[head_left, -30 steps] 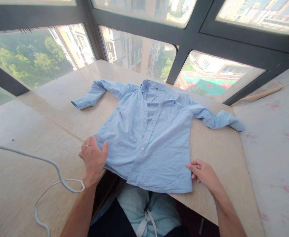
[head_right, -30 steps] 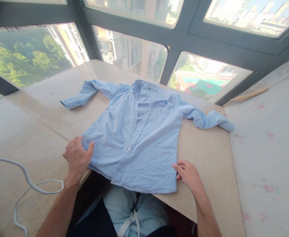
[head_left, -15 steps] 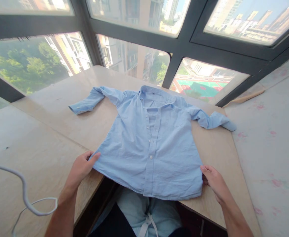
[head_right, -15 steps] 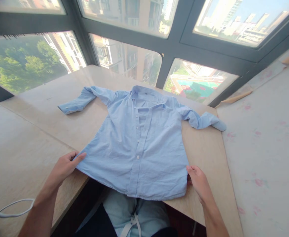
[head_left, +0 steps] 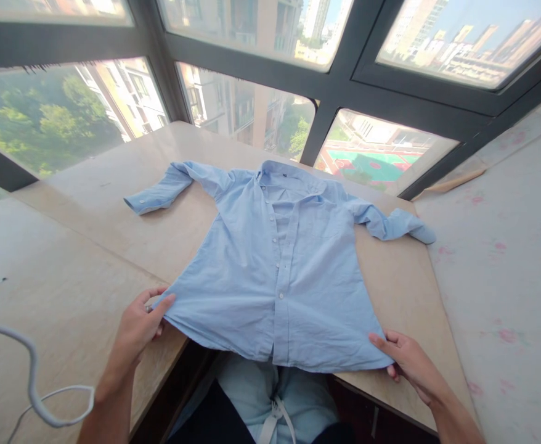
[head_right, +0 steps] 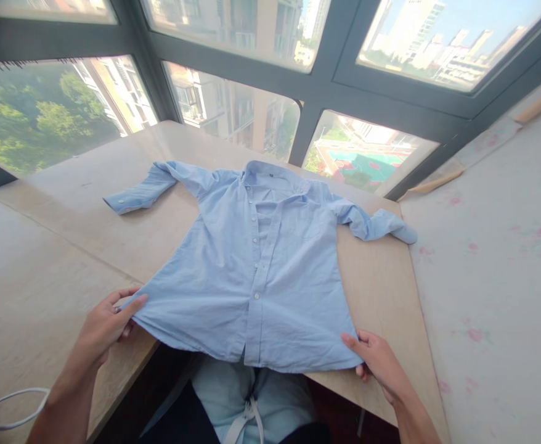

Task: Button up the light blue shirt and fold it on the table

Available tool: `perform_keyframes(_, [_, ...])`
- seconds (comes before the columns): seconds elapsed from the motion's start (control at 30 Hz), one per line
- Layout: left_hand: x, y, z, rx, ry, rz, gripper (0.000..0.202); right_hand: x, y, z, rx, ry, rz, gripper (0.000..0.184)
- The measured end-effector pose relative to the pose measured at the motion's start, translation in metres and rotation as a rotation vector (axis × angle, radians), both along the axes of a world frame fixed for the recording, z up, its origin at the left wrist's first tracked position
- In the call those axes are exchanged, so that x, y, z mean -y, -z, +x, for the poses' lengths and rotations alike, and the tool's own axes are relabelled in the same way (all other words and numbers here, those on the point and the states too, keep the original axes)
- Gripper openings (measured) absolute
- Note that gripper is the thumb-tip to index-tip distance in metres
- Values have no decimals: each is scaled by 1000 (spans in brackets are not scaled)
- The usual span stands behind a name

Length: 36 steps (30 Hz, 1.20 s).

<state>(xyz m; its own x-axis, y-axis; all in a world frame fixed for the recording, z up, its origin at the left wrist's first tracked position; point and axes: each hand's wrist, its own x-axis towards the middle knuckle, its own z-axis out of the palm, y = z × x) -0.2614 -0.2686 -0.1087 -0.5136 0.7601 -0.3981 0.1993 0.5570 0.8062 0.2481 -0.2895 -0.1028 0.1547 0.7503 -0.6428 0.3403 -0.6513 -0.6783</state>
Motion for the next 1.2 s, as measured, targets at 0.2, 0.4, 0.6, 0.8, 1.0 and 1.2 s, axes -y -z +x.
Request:
perform_keyframes(0.2, [9, -8, 3, -547, 40, -126, 67, -4, 5, 14, 483, -74, -3, 48])
perform_keyframes(0.4, [-9, -22, 60, -723, 174, 312, 53, -32, -22, -14, 753, -94, 381, 47])
perform_keyframes(0.6, [-64, 3, 133, -370, 536, 502, 26, -91, -19, -86, 431, -500, 856, 31])
perform_keyframes(0.8, [-102, 16, 170, -513, 806, 373, 24, -158, 3, -134, 344, -1021, 1014, 46])
perform_keyframes(1.0, [-115, 13, 170, -637, 931, 197, 24, -188, 2, -158, 552, -1397, 791, 43])
perform_keyframes(1.2, [-122, 7, 165, -674, 1106, 203, 27, -193, -6, -157, 693, -1560, 837, 21])
